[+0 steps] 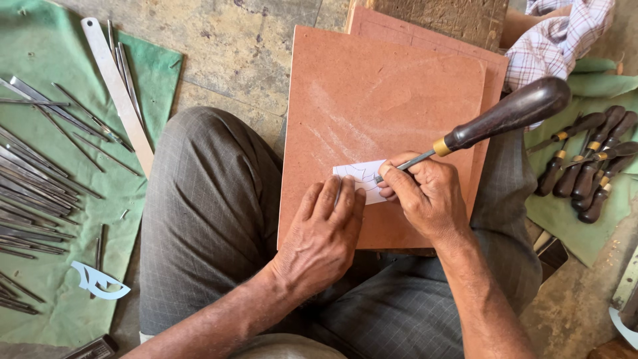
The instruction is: The person carves a design into a wooden board by placing a paper template on the surface and using a chisel and a ruler.
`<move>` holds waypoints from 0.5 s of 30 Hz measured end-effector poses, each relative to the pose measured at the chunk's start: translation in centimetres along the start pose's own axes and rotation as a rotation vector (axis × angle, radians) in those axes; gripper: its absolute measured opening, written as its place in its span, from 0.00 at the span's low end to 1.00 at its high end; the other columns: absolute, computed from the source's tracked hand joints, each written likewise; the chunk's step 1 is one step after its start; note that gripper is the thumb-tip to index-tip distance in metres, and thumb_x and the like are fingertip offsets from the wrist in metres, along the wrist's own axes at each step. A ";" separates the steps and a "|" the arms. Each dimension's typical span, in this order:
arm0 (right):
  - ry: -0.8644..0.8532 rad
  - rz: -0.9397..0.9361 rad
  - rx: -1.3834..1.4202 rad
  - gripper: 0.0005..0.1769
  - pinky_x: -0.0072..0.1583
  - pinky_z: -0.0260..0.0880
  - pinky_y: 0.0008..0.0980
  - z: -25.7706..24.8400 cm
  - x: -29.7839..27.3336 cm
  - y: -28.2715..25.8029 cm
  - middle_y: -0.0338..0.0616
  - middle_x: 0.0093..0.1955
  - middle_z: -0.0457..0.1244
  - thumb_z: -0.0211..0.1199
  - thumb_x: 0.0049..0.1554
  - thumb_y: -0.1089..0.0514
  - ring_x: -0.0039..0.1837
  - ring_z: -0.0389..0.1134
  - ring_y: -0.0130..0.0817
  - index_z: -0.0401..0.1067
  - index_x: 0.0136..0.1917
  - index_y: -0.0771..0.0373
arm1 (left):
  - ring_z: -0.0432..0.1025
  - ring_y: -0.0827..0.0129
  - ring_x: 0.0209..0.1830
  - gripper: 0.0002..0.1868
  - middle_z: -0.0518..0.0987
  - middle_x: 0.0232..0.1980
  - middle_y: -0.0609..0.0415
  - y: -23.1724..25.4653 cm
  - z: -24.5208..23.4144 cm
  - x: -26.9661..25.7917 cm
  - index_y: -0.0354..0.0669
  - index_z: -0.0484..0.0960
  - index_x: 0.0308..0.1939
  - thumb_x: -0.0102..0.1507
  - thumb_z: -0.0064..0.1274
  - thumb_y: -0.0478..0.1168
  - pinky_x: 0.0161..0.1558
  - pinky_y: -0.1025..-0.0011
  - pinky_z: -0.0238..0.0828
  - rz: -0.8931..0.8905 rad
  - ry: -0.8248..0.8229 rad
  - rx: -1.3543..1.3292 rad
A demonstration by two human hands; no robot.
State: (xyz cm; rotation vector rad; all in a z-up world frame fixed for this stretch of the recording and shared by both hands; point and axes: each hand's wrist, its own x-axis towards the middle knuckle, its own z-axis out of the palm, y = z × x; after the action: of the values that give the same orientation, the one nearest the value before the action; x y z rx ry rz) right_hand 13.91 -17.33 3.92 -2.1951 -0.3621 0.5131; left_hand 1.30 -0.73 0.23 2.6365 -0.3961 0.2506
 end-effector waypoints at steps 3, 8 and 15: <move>0.044 -0.043 0.055 0.11 0.40 0.78 0.27 0.2 -0.7 0.8 0.49 0.37 0.72 0.60 0.62 0.60 0.38 0.75 0.29 0.78 0.46 0.71 | 0.64 0.38 0.69 0.24 0.69 0.67 0.27 -0.4 -0.3 -0.2 0.24 0.72 0.62 0.66 0.47 0.39 0.67 0.46 0.62 -0.041 0.065 -0.141; 0.243 -0.104 0.328 0.08 0.46 0.78 0.30 0.7 -2.9 1.1 0.50 0.42 0.71 0.59 0.65 0.65 0.42 0.74 0.34 0.76 0.48 0.73 | 0.65 0.38 0.68 0.25 0.70 0.67 0.27 -0.6 -1.9 1.1 0.24 0.71 0.61 0.62 0.50 0.37 0.66 0.46 0.64 -0.064 0.094 -0.188; 0.477 -0.074 0.549 0.06 0.48 0.81 0.36 0.2 -6.0 1.0 0.50 0.45 0.70 0.59 0.65 0.67 0.44 0.74 0.37 0.74 0.51 0.73 | 0.77 0.49 0.46 0.29 0.80 0.46 0.33 -1.3 -3.3 9.0 0.23 0.68 0.59 0.54 0.54 0.26 0.43 0.59 0.78 -0.096 -0.359 -0.051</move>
State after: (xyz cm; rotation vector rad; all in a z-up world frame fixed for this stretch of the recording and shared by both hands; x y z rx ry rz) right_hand 8.68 -20.37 4.43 -1.6878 -0.0328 0.0238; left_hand 9.85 -0.14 4.78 2.6392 -0.3823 -0.2649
